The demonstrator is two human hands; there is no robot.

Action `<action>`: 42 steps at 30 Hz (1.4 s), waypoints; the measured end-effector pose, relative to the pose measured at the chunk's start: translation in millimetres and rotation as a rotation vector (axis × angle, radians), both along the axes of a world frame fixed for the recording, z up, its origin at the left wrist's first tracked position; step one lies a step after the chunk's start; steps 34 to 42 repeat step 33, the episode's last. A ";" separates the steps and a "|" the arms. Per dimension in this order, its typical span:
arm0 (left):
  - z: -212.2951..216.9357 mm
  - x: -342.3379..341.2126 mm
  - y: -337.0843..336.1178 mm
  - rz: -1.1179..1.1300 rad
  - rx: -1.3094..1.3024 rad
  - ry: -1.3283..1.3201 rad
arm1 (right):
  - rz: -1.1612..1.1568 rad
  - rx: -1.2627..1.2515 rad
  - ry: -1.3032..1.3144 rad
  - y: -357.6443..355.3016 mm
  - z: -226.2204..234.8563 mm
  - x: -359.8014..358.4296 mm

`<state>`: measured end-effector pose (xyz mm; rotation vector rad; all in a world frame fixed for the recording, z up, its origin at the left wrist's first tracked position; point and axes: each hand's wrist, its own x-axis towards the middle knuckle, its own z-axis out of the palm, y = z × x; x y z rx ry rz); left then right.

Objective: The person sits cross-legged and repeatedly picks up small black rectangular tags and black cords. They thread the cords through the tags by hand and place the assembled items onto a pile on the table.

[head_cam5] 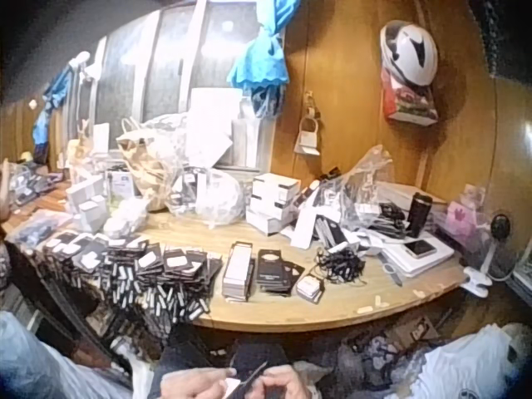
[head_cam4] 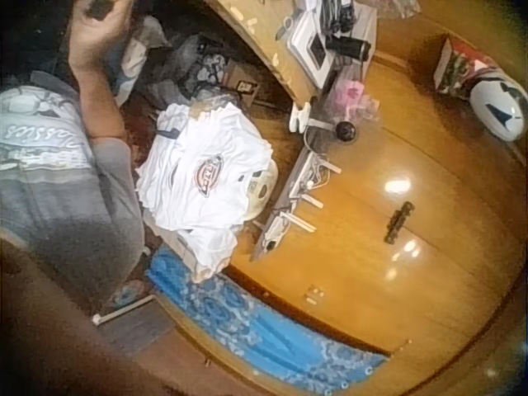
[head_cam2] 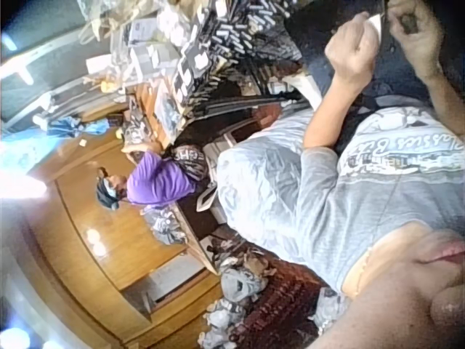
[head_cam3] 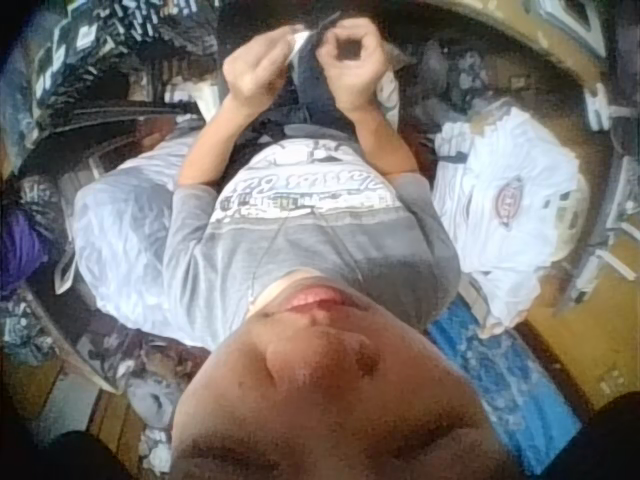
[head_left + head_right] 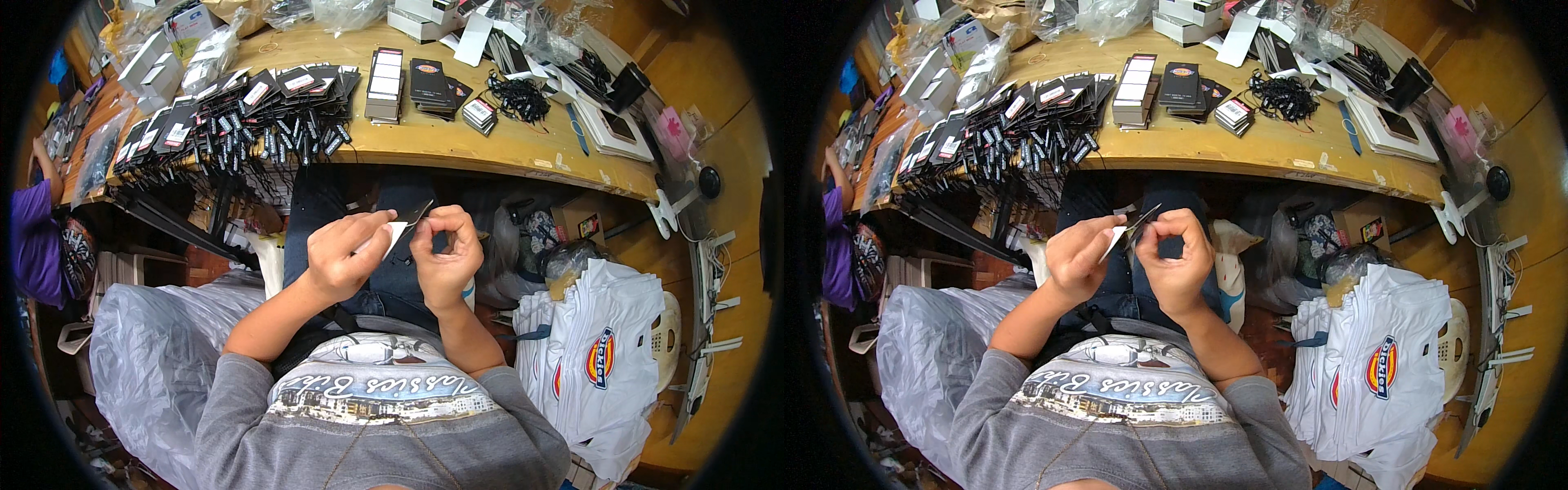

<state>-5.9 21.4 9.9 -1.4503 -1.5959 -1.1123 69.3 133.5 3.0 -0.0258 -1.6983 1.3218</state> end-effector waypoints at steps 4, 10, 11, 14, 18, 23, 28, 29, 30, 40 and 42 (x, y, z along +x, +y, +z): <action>12.9 -1.8 -1.4 0.058 -0.107 0.214 | 0.012 -0.039 0.037 1.2 0.3 -3.3; 11.5 -7.5 -4.5 0.003 -0.156 0.084 | -0.064 0.146 0.040 7.4 -3.1 -6.7; 13.4 -7.7 -5.6 -0.057 -0.193 -0.079 | -0.067 0.129 0.052 8.2 -4.7 -9.1; 20.3 -2.4 -2.7 -0.214 -0.148 -0.583 | -0.116 0.209 0.055 10.4 -7.1 -8.8; 19.5 -2.6 -1.2 -0.217 -0.014 -0.839 | -0.170 0.428 0.089 7.9 1.5 -5.8; 26.2 6.1 -2.4 -0.241 0.013 -0.870 | -0.182 0.490 0.110 4.7 5.3 -6.5; 21.9 4.3 0.7 -0.223 0.043 -0.650 | -0.200 0.481 0.103 5.7 4.9 -6.2; 21.7 4.7 0.8 -0.224 0.039 -0.639 | -0.202 0.473 0.098 5.1 4.7 -5.4; 21.6 5.4 1.1 -0.225 0.035 -0.627 | -0.204 0.465 0.093 4.6 4.6 -5.0; 22.2 8.4 0.3 -0.212 0.009 -0.646 | -0.223 0.464 0.087 4.3 4.8 -5.1; 22.2 8.4 0.3 -0.212 0.009 -0.646 | -0.223 0.464 0.087 4.3 4.8 -5.1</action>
